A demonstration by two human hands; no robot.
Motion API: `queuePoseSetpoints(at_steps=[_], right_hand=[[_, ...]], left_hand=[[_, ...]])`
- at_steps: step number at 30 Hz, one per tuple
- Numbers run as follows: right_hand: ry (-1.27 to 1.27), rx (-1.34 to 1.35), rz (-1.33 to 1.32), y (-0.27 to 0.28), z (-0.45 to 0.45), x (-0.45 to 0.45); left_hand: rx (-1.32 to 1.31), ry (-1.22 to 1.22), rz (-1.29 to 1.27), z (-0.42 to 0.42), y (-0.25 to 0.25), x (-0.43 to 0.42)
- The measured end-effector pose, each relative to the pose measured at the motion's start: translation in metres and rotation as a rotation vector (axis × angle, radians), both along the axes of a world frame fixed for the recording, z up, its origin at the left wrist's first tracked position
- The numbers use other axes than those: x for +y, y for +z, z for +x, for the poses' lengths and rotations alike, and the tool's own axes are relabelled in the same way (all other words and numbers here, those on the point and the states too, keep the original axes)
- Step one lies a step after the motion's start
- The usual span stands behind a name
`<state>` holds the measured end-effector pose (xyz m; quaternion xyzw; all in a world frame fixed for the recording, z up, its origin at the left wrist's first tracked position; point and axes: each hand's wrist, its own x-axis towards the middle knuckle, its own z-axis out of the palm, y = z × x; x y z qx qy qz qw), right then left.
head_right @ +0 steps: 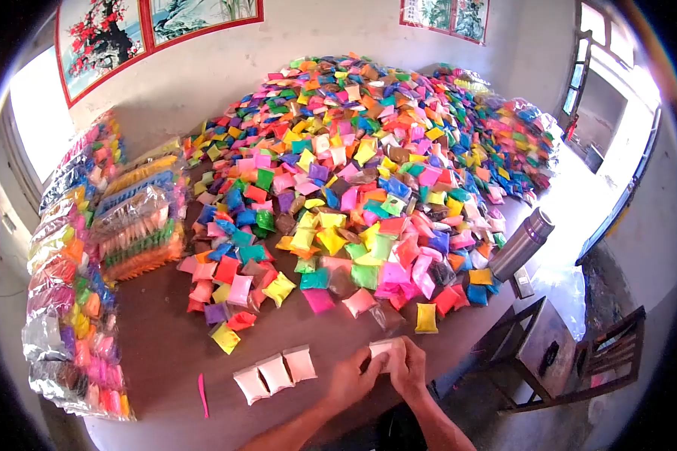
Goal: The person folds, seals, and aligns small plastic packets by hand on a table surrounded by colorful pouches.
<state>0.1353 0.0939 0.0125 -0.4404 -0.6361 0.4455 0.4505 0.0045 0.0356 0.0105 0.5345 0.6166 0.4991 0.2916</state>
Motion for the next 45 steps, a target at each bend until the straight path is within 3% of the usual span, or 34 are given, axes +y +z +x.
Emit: queuePoseSetpoints(at_steps=[5,8,18,23,30,32,39,45], right_hand=[[-0.007,-0.020,-0.032,-0.006,-0.001,0.001],[-0.007,-0.118,0.119,-0.001,-0.006,0.000],[0.000,-0.130,0.244,-0.004,-0.008,0.002],[0.023,-0.167,0.262,0.006,-0.011,0.000],[-0.026,-0.170,0.275,0.000,-0.015,0.001],[-0.016,-0.132,0.267,-0.002,-0.015,0.000],[0.006,-0.127,0.258,-0.008,-0.012,0.003],[0.017,-0.167,0.300,-0.006,-0.013,0.003]], left_hand=[[-0.038,0.011,0.002,0.000,0.000,0.000],[-0.088,0.078,0.033,0.000,-0.003,0.001],[-0.123,0.063,-0.035,-0.006,0.016,-0.005],[-0.168,0.122,0.146,-0.003,0.004,-0.002],[-0.120,0.086,0.066,-0.008,0.004,-0.002],[-0.293,0.072,0.173,-0.005,0.006,-0.004],[-0.159,0.137,0.164,-0.007,-0.001,-0.004],[-0.213,0.137,0.143,-0.007,-0.002,-0.004]])
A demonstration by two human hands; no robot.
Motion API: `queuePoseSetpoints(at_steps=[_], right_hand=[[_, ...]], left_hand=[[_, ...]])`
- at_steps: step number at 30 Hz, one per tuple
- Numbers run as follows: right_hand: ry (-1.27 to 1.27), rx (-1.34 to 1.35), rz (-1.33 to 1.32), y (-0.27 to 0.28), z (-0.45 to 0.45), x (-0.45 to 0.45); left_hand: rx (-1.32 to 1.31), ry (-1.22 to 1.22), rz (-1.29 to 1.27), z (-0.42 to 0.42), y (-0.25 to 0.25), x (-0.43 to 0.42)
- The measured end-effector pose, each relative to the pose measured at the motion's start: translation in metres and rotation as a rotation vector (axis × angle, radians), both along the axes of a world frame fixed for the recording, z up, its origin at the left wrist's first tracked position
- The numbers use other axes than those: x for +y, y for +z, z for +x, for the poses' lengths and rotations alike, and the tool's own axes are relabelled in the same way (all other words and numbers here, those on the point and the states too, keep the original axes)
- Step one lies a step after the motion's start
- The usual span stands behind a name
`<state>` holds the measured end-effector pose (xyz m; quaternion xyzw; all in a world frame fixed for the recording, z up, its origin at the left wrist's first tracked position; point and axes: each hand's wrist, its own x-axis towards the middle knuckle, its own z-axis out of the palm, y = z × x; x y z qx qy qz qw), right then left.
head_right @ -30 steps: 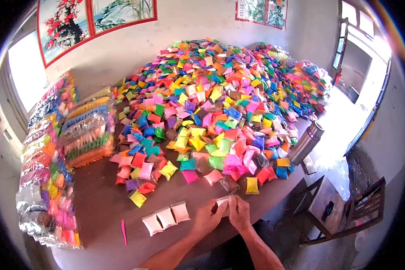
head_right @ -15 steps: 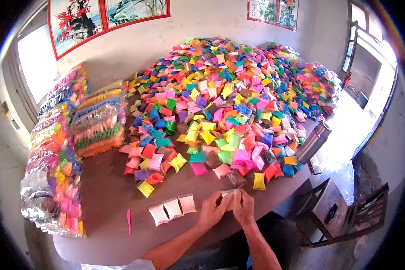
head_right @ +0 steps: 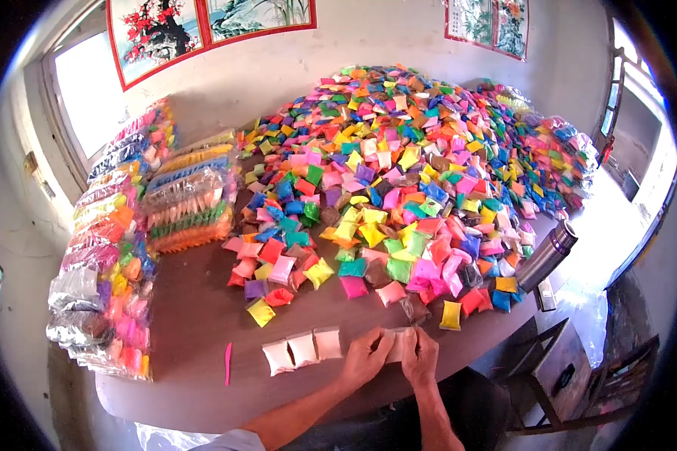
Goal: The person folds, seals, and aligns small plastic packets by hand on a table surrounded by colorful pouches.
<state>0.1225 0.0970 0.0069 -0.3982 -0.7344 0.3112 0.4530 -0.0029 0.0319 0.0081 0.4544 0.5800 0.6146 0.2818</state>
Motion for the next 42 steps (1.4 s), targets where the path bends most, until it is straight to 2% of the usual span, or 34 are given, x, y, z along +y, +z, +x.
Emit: queuePoseSetpoints(at_steps=[4,6,13,16,22,27,29,32,37,42], right_hand=[[-0.005,0.046,-0.036,-0.003,-0.001,-0.002],[0.001,0.040,-0.033,-0.002,0.000,-0.002],[0.001,0.012,-0.064,-0.005,0.005,-0.003],[0.012,0.018,-0.085,0.000,0.003,-0.003],[0.010,-0.025,-0.114,0.003,0.006,-0.005],[-0.020,0.048,-0.047,0.001,0.004,-0.005],[-0.001,0.012,-0.140,-0.004,0.013,-0.003],[-0.001,0.029,-0.139,0.003,0.011,-0.006],[-0.024,0.049,-0.136,-0.001,0.009,-0.005],[0.002,0.013,-0.159,0.004,0.006,-0.006]], left_hand=[[-0.042,-0.005,0.026,-0.002,0.002,-0.002],[-0.059,-0.053,-0.078,-0.005,0.000,-0.001],[-0.024,-0.034,0.040,-0.003,-0.006,0.003],[-0.120,-0.113,0.006,-0.004,-0.002,0.001],[-0.146,-0.116,-0.063,-0.003,-0.002,0.002],[-0.112,-0.113,-0.055,-0.003,-0.002,0.002],[-0.108,-0.122,-0.070,-0.004,-0.001,0.003],[-0.157,-0.147,-0.055,-0.003,0.002,0.002],[-0.012,-0.097,-0.056,-0.002,0.001,0.001],[-0.033,-0.118,-0.087,0.000,-0.001,0.002]])
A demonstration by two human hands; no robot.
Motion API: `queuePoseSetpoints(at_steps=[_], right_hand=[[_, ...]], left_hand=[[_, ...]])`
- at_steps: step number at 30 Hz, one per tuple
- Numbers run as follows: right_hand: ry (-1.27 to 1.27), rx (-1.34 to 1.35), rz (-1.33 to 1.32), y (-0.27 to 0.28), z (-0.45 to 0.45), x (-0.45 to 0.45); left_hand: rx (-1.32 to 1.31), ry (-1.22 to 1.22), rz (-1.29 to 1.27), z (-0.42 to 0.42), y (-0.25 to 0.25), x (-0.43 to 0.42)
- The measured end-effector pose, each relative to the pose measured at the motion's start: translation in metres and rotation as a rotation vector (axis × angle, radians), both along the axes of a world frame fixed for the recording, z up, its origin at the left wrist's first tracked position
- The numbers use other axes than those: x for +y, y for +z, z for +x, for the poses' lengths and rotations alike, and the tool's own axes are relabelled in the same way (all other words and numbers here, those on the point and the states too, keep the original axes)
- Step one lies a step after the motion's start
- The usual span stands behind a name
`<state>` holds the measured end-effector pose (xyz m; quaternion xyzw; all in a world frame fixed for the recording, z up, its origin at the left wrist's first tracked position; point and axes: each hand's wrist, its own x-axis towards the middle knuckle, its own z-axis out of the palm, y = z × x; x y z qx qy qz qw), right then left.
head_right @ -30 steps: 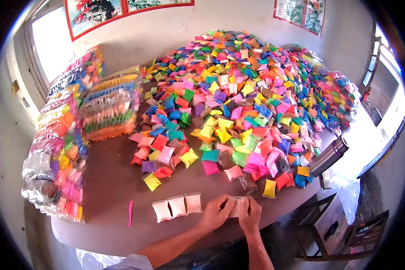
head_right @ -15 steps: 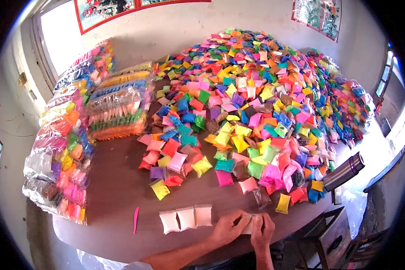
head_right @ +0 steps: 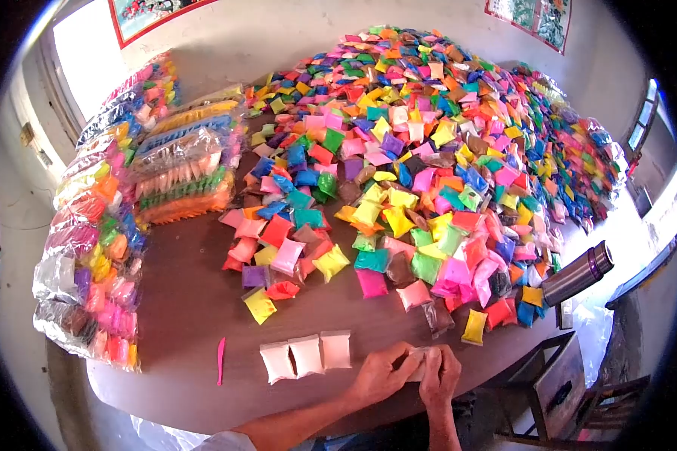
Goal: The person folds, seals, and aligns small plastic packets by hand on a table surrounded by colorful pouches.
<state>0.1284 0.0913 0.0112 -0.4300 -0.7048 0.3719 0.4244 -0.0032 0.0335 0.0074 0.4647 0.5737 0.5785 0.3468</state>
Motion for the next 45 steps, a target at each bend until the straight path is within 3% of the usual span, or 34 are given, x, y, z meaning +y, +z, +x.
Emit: queuePoseSetpoints(at_steps=[23,38,45], right_hand=[[-0.126,0.055,-0.006,-0.012,0.010,0.000],[-0.092,0.059,-0.043,-0.005,0.005,0.001],[-0.026,0.041,-0.094,-0.003,0.005,0.000]], left_hand=[[0.139,-0.035,0.052,0.003,0.012,-0.003],[0.094,-0.003,0.049,0.003,0.015,-0.003],[0.188,0.000,0.054,0.001,0.004,-0.002]])
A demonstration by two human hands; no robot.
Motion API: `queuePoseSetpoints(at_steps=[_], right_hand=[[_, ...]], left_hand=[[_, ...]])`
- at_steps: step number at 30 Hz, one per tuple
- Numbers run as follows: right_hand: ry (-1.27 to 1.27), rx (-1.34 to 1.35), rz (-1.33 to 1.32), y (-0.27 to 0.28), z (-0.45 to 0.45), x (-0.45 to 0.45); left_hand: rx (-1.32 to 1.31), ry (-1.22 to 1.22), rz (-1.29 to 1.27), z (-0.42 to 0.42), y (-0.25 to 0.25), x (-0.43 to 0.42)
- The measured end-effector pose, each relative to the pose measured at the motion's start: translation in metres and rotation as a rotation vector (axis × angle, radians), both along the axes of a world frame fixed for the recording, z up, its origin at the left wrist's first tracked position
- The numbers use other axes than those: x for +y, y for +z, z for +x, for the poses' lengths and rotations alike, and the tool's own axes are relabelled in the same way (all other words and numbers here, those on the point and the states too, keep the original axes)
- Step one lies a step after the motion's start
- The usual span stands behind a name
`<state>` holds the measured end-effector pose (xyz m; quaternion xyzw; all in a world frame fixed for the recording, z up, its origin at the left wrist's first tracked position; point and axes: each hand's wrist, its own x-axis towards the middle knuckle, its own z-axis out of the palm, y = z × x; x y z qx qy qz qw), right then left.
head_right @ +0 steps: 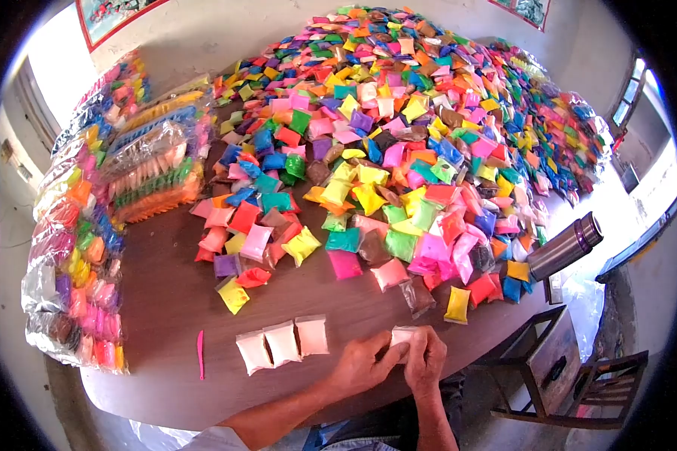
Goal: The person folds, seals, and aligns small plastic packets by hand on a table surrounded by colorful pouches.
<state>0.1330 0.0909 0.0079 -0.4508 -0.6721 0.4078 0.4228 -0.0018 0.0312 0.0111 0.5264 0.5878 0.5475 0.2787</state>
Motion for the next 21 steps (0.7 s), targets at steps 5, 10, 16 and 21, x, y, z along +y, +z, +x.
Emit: queuePoseSetpoints(at_steps=[5,10,16,21], right_hand=[[-0.009,0.001,-0.006,-0.002,0.003,0.000],[-0.045,0.028,0.069,-0.005,0.003,0.002],[-0.010,0.005,0.003,-0.003,0.003,0.002],[-0.029,0.026,-0.007,-0.005,0.005,0.002]], left_hand=[[0.001,-0.016,0.020,0.001,0.006,0.000],[0.032,-0.093,-0.096,-0.003,0.007,-0.002],[0.035,-0.035,0.040,-0.002,0.004,0.000],[0.038,-0.097,-0.084,-0.004,0.013,-0.003]])
